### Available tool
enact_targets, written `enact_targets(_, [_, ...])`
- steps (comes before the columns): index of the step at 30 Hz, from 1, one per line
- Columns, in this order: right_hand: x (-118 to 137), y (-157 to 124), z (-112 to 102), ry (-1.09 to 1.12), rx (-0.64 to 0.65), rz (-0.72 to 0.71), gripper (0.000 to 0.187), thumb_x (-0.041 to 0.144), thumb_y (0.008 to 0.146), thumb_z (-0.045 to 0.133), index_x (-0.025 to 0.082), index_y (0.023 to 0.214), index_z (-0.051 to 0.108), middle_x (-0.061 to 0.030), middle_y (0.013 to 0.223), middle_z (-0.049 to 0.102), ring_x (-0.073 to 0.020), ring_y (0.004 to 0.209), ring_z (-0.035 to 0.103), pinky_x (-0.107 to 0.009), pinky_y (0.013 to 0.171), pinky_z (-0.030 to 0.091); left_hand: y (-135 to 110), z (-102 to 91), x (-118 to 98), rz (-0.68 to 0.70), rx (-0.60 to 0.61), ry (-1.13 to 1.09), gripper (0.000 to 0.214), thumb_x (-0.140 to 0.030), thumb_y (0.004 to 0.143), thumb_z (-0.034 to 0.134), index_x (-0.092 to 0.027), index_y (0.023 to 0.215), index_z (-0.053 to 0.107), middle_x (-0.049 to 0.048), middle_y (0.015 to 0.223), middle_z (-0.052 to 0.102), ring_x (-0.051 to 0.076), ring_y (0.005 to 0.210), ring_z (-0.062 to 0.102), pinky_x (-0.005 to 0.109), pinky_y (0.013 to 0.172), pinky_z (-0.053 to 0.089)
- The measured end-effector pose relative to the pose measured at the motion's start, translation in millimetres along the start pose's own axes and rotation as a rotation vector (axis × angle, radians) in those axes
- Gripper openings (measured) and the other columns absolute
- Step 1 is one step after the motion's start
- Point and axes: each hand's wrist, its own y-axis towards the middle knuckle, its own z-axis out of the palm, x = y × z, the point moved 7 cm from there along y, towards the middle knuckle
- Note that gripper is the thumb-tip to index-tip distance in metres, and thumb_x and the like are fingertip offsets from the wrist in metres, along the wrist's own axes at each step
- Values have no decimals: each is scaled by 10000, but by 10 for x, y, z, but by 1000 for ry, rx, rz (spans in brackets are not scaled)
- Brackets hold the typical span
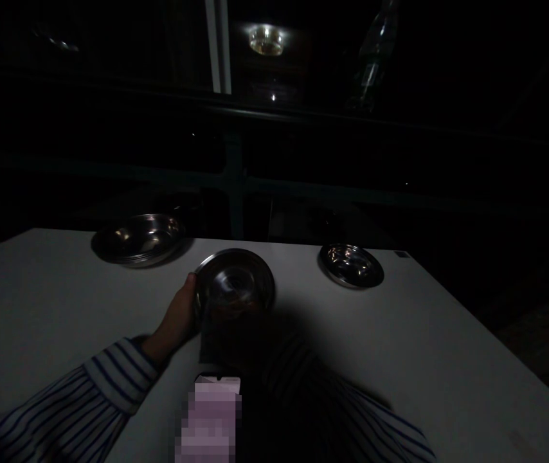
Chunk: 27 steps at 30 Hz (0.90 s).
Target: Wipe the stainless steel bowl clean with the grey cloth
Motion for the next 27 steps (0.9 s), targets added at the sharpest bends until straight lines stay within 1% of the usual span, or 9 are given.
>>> enact_targets(5, [-167, -86, -2, 32, 2, 104, 307, 323, 868, 497, 149, 1120, 520, -77, 1092, 563, -184, 937, 566, -393, 805, 477, 4, 25, 46, -28, 18, -27, 724, -634, 814, 180, -112, 1056, 619, 110, 1036, 675, 231, 990, 597, 369, 916, 412])
enact_targets(9, [-122, 58, 63, 103, -44, 186, 288, 270, 884, 431, 122, 1113, 525, -91, 1010, 614, -184, 945, 563, -329, 814, 477, -33, 45, 17, 13, -2, -62, 683, -607, 831, 198, -133, 1140, 580, 97, 1180, 610, 222, 1133, 518, 370, 1002, 339])
enact_targets(12, [-83, 106, 31, 179, -74, 244, 296, 277, 866, 430, 129, 1103, 532, -100, 1019, 622, -205, 954, 561, -330, 779, 485, -46, 61, -1, 45, 16, -84, 657, -587, 841, 212, -134, 1178, 549, 91, 1246, 564, 208, 1208, 448, 361, 1045, 282])
enact_targets(15, [-113, 29, -63, 107, 8, 267, 272, 281, 865, 415, 157, 1048, 572, -103, 977, 644, -218, 903, 588, -371, 772, 469, -29, 70, 7, 39, 39, -110, 658, -593, 836, 222, -123, 1137, 571, 103, 1172, 612, 217, 1157, 498, 372, 1028, 313])
enact_targets(19, [-155, -44, -113, 9, 145, 242, 244, 311, 851, 422, 182, 886, 626, -91, 874, 668, -237, 848, 603, -411, 772, 448, 1, 84, 23, -4, 46, -133, 695, -623, 820, 206, -112, 1076, 602, 110, 1070, 662, 231, 1063, 566, 377, 967, 386])
enact_targets(21, [-135, 9, -86, 28, 118, 259, 241, 317, 835, 443, 177, 935, 611, -97, 916, 660, -228, 831, 604, -386, 743, 461, 1, 88, 7, 4, 39, -112, 685, -621, 820, 211, -125, 1104, 589, 97, 1119, 642, 224, 1097, 543, 370, 992, 357])
enact_targets(23, [-101, 87, -47, 65, 39, 302, 276, 300, 833, 443, 145, 1019, 575, -122, 982, 639, -219, 836, 597, -347, 706, 475, -5, 83, -6, 15, 23, -92, 668, -609, 827, 220, -133, 1136, 572, 91, 1197, 599, 218, 1160, 493, 361, 1024, 312])
enact_targets(25, [-79, 127, -24, 75, -32, 336, 279, 315, 839, 434, 141, 1008, 571, -117, 951, 639, -226, 850, 585, -354, 707, 475, -9, 69, -16, 26, 6, -84, 663, -597, 833, 222, -125, 1151, 562, 97, 1229, 575, 218, 1191, 463, 362, 1030, 300])
enact_targets(27, [-72, 103, -15, 59, -14, 313, 282, 319, 852, 423, 141, 1010, 574, -119, 960, 635, -226, 868, 579, -361, 726, 466, -7, 55, -30, 33, -3, -83, 673, -596, 834, 216, -112, 1150, 559, 108, 1190, 598, 225, 1161, 490, 374, 1006, 333])
